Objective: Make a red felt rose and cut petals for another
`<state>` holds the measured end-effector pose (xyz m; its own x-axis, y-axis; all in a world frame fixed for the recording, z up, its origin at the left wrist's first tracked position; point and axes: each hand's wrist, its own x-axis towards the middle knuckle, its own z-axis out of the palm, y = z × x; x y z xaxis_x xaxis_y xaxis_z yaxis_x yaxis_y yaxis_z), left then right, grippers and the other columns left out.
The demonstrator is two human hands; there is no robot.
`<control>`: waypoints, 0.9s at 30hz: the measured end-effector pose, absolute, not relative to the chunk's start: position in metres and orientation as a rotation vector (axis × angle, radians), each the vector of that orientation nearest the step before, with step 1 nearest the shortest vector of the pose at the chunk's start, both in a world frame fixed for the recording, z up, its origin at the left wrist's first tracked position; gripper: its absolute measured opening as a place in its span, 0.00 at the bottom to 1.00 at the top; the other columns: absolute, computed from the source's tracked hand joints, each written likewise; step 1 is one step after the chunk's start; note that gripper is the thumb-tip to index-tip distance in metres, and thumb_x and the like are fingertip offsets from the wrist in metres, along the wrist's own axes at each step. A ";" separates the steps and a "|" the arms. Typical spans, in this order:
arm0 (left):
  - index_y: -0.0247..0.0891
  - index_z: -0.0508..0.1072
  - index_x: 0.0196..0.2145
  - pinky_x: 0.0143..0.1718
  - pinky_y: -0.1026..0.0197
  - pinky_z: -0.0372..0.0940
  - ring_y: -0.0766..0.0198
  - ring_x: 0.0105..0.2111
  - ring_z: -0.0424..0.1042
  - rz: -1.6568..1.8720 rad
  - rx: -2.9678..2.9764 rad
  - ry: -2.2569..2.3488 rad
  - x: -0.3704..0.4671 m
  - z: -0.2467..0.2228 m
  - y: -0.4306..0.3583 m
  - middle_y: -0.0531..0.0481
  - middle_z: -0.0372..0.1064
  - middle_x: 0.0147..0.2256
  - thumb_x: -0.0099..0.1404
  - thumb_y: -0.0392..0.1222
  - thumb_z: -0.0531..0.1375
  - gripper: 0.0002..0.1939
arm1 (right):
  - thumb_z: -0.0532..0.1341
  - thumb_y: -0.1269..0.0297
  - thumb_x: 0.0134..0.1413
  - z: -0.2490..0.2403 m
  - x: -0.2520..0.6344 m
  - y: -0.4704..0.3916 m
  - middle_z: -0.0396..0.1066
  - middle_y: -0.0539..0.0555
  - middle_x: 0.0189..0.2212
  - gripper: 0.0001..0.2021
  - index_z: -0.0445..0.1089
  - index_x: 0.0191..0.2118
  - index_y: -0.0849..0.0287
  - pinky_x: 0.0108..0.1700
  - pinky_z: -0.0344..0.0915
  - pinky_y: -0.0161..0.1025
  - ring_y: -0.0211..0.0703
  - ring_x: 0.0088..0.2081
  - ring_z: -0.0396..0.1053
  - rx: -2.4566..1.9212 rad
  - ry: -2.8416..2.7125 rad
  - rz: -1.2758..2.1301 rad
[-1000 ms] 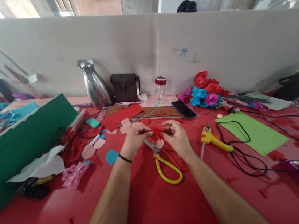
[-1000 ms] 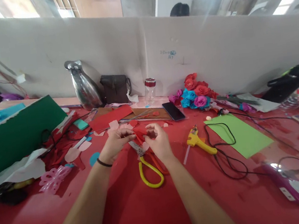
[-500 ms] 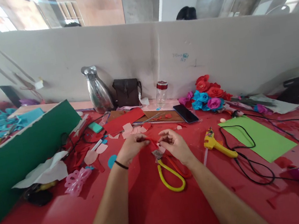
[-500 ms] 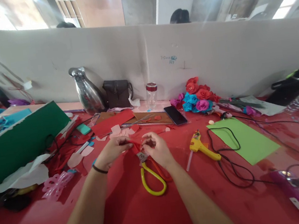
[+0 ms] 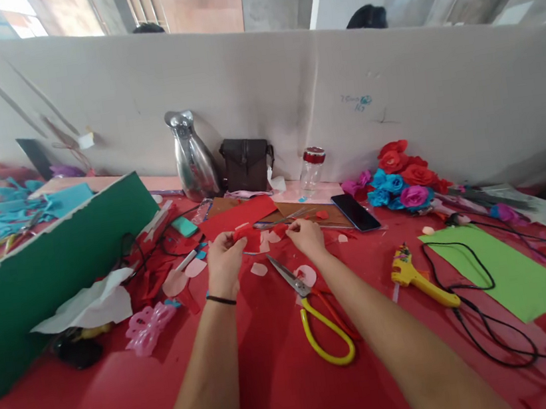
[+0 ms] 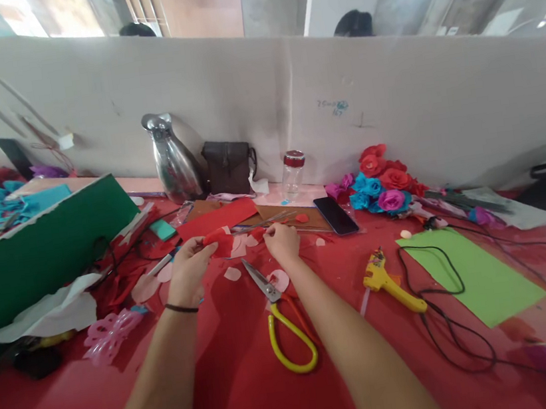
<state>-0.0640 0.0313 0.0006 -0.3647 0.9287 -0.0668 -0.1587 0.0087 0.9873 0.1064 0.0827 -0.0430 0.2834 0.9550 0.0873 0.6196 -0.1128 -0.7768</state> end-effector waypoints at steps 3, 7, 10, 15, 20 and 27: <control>0.36 0.70 0.22 0.26 0.66 0.59 0.67 0.22 0.65 1.435 0.885 1.339 -0.061 0.000 0.031 0.55 0.67 0.19 0.43 0.34 0.61 0.04 | 0.60 0.65 0.43 -0.041 0.114 0.073 0.75 0.53 0.30 0.03 0.70 0.25 0.56 0.44 0.62 0.42 0.47 0.37 0.70 -1.727 -1.360 0.643; 0.35 0.73 0.21 0.26 0.66 0.60 0.68 0.23 0.66 1.376 0.937 1.324 -0.055 0.000 0.029 0.54 0.69 0.19 0.44 0.35 0.63 0.02 | 0.59 0.58 0.43 -0.026 0.121 0.049 0.74 0.52 0.29 0.09 0.69 0.29 0.58 0.37 0.64 0.38 0.43 0.33 0.70 -1.572 -1.261 0.780; 0.35 0.74 0.22 0.22 0.67 0.56 0.70 0.19 0.61 1.311 0.963 1.296 -0.048 -0.001 0.026 0.55 0.67 0.18 0.46 0.36 0.63 0.03 | 0.62 0.55 0.39 -0.012 0.117 0.027 0.74 0.51 0.28 0.12 0.69 0.29 0.58 0.34 0.63 0.35 0.39 0.30 0.69 -1.396 -1.196 0.982; 0.35 0.70 0.21 0.17 0.67 0.46 0.74 0.14 0.51 1.199 0.955 1.240 -0.036 -0.003 0.021 0.60 0.55 0.13 0.48 0.41 0.65 0.08 | 0.67 0.59 0.30 -0.010 0.096 0.003 0.70 0.48 0.21 0.11 0.69 0.24 0.57 0.27 0.59 0.34 0.35 0.23 0.63 -1.203 -0.927 1.316; 0.37 0.63 0.20 0.17 0.68 0.46 0.75 0.14 0.52 1.168 0.856 1.188 -0.031 0.000 0.016 0.61 0.52 0.15 0.52 0.56 0.63 0.20 | 0.63 0.61 0.34 -0.022 0.086 0.002 0.62 0.44 0.16 0.07 0.66 0.21 0.56 0.21 0.52 0.34 0.33 0.17 0.55 -1.308 -0.886 1.219; 0.34 0.75 0.29 0.25 0.66 0.59 0.70 0.19 0.60 1.182 1.075 1.115 -0.034 -0.005 0.017 0.55 0.65 0.18 0.48 0.39 0.65 0.09 | 0.61 0.64 0.39 -0.015 0.096 -0.015 0.67 0.46 0.21 0.04 0.67 0.26 0.56 0.27 0.59 0.34 0.37 0.24 0.63 -1.372 -1.040 1.152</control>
